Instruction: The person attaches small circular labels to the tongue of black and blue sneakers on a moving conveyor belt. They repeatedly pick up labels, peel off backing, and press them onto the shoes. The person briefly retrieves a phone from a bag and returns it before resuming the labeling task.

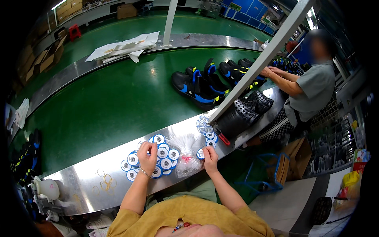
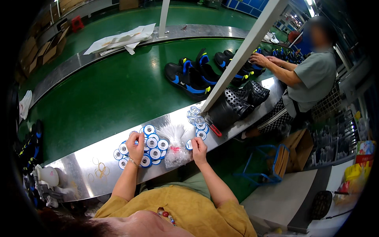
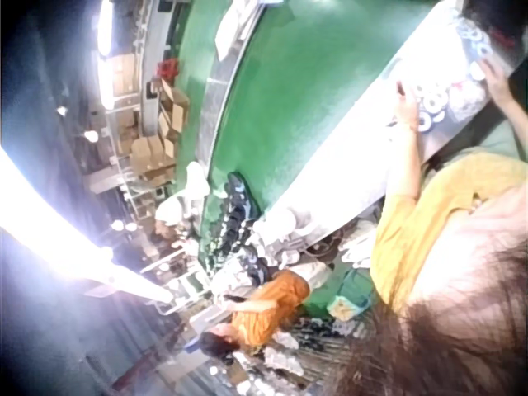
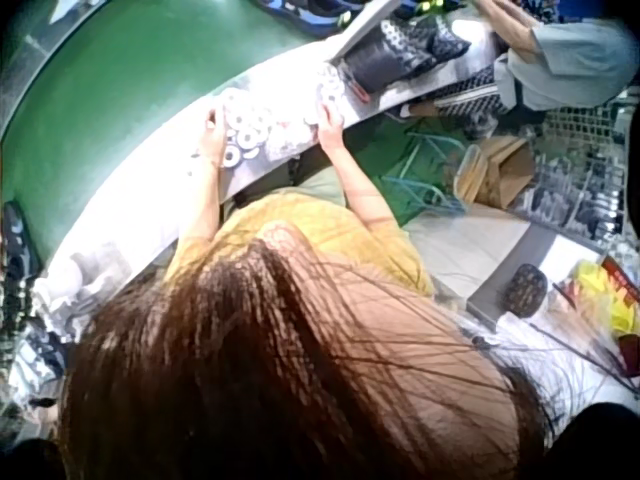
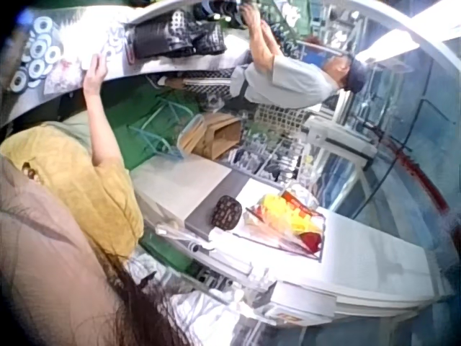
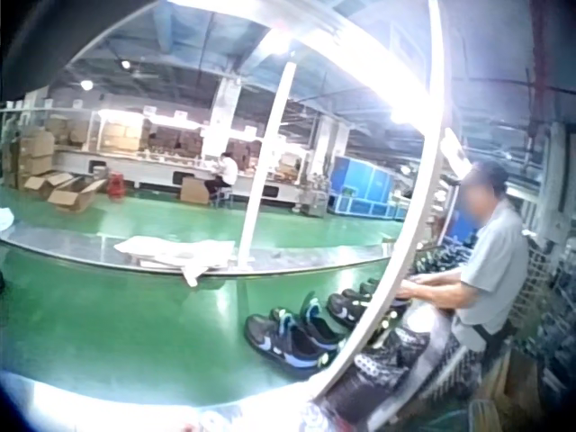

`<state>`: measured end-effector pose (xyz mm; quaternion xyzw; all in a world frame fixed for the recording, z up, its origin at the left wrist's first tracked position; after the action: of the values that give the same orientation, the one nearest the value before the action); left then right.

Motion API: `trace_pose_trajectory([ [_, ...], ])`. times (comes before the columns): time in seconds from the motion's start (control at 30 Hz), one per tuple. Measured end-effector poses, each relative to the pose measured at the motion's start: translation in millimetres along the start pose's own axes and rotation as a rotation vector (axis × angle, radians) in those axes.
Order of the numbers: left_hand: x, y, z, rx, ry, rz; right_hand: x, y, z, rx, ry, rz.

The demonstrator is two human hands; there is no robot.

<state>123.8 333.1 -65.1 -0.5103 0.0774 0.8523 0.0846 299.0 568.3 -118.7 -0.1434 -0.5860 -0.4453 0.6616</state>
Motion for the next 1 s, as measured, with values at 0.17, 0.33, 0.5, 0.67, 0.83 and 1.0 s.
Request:
trace_pose_trajectory([
  [0.17,-2,2,-1,-0.017,0.076,-0.041,8,-1,2,0.009,0.007,-0.007],
  [0.33,-49,1,10,0.046,0.012,-0.104,12,2,4,0.015,0.013,-0.032],
  [0.5,-103,-26,64,0.283,-0.205,-0.006,10,2,4,0.026,0.021,-0.034],
  [0.67,-73,-118,101,0.552,-0.241,0.096,18,1,3,0.030,0.046,-0.021],
  [0.83,-5,-235,110,0.710,-0.254,0.122,23,8,5,0.026,0.076,-0.047],
  [1.0,66,-292,129,0.585,-0.119,0.162,19,5,3,0.070,0.039,0.009],
])
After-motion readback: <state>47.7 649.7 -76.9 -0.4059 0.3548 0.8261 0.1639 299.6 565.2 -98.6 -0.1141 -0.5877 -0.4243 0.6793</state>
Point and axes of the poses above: each hand's wrist, its own z-axis towards the middle knuckle, its own y-axis out of the back of the hand, x = y × z, the point moved 5 cm from there along z, towards the middle knuckle, and after that the axes turned 6 degrees about -z, right-handed, at the moved point
